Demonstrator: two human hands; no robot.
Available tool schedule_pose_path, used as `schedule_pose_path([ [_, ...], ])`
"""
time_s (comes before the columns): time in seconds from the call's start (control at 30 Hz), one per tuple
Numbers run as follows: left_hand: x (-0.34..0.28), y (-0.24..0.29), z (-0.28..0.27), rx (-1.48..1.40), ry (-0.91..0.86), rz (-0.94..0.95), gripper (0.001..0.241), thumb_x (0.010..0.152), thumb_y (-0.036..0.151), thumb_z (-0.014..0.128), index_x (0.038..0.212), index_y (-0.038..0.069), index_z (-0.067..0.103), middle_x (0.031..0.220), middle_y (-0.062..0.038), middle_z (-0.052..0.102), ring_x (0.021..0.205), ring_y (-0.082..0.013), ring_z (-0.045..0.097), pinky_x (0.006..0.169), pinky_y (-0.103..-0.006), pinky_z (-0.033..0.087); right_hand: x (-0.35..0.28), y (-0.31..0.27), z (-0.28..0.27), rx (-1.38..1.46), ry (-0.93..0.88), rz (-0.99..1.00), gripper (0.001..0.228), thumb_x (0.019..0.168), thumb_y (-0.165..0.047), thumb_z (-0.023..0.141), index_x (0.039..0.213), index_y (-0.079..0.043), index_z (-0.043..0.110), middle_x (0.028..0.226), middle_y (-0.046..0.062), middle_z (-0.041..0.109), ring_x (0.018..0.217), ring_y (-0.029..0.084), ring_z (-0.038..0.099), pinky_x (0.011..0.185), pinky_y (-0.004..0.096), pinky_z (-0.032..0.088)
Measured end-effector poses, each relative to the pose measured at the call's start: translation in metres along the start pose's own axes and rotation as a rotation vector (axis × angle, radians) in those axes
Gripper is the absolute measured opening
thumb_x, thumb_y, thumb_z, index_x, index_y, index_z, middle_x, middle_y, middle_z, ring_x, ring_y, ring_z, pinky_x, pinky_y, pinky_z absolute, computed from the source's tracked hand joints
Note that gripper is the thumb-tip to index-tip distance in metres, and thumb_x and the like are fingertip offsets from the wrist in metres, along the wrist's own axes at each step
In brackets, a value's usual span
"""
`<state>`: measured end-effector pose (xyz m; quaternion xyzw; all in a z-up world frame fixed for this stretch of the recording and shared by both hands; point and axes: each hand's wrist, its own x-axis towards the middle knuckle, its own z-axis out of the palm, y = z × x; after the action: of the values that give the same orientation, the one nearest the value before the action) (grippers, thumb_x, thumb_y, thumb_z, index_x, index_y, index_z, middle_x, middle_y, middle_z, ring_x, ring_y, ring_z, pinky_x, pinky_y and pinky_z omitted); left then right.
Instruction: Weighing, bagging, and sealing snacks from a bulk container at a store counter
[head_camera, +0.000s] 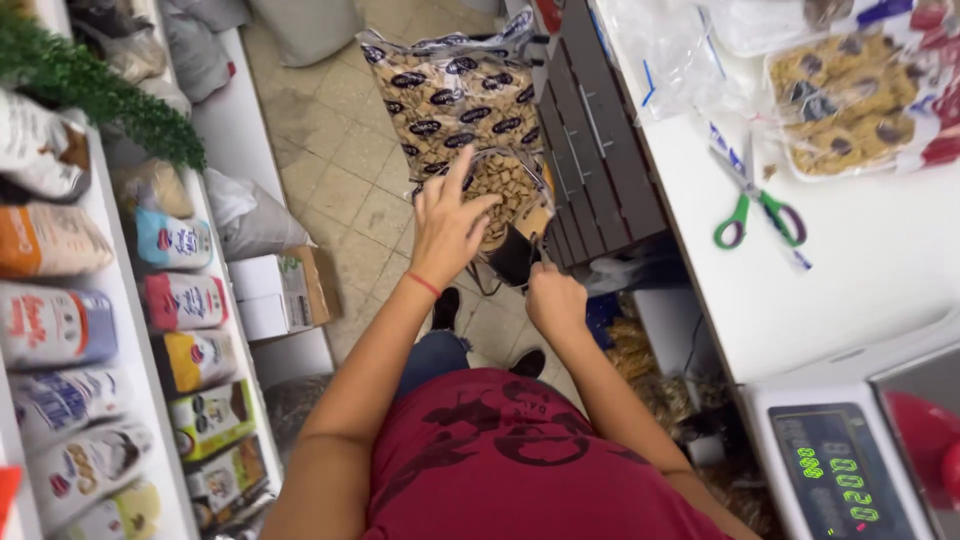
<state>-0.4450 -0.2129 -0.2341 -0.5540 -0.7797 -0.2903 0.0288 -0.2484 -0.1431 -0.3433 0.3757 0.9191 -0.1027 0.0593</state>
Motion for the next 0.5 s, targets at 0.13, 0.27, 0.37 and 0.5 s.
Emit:
schedule_pose_path([
  [0.13, 0.033, -0.019, 0.006, 0.086, -0.184, 0.115, 0.027, 0.083, 0.01, 0.07, 0.109, 0.019, 0.072, 0.155, -0.006, 0.031, 0.103, -0.026, 0.049, 0.079, -0.0371, 0.043, 0.017, -0.006, 0.031, 0.061, -0.108, 0.125, 0.017, 0.084, -0.015, 0.058, 0.096, -0.006, 0.067, 0.085, 0.01, 0.066, 0.068, 0.038, 0.07, 0.058, 0.05, 0.057],
  [0.27, 0.053, -0.019, -0.009, -0.023, -0.539, 0.152, 0.056, 0.08, -0.008, 0.059, 0.132, 0.013, 0.056, 0.156, -0.01, 0.026, 0.083, -0.0249, 0.068, 0.065, -0.0328, 0.057, 0.014, -0.018, 0.011, 0.174, -0.194, 0.29, 0.028, 0.093, -0.028, 0.055, 0.107, -0.008, 0.068, 0.089, 0.014, 0.067, 0.078, 0.04, 0.07, 0.066, 0.053, 0.057],
  [0.37, 0.051, -0.024, -0.007, -0.115, -0.681, 0.227, 0.072, 0.076, -0.013, 0.053, 0.144, 0.008, 0.043, 0.16, -0.01, 0.02, 0.074, -0.029, 0.069, 0.058, -0.0306, 0.057, 0.002, -0.018, 0.001, 0.318, -0.229, 0.443, 0.036, 0.095, -0.036, 0.052, 0.12, -0.014, 0.067, 0.106, 0.015, 0.069, 0.096, 0.044, 0.068, 0.082, 0.056, 0.054],
  [0.5, 0.038, -0.03, -0.007, -0.254, -0.703, 0.377, 0.082, 0.07, -0.014, 0.05, 0.148, 0.004, 0.034, 0.162, -0.008, 0.021, 0.07, -0.0379, 0.069, 0.056, -0.0353, 0.06, -0.006, -0.019, 0.012, 0.495, -0.215, 0.526, 0.037, 0.094, -0.036, 0.053, 0.123, -0.015, 0.066, 0.113, 0.017, 0.069, 0.105, 0.044, 0.064, 0.088, 0.056, 0.052],
])
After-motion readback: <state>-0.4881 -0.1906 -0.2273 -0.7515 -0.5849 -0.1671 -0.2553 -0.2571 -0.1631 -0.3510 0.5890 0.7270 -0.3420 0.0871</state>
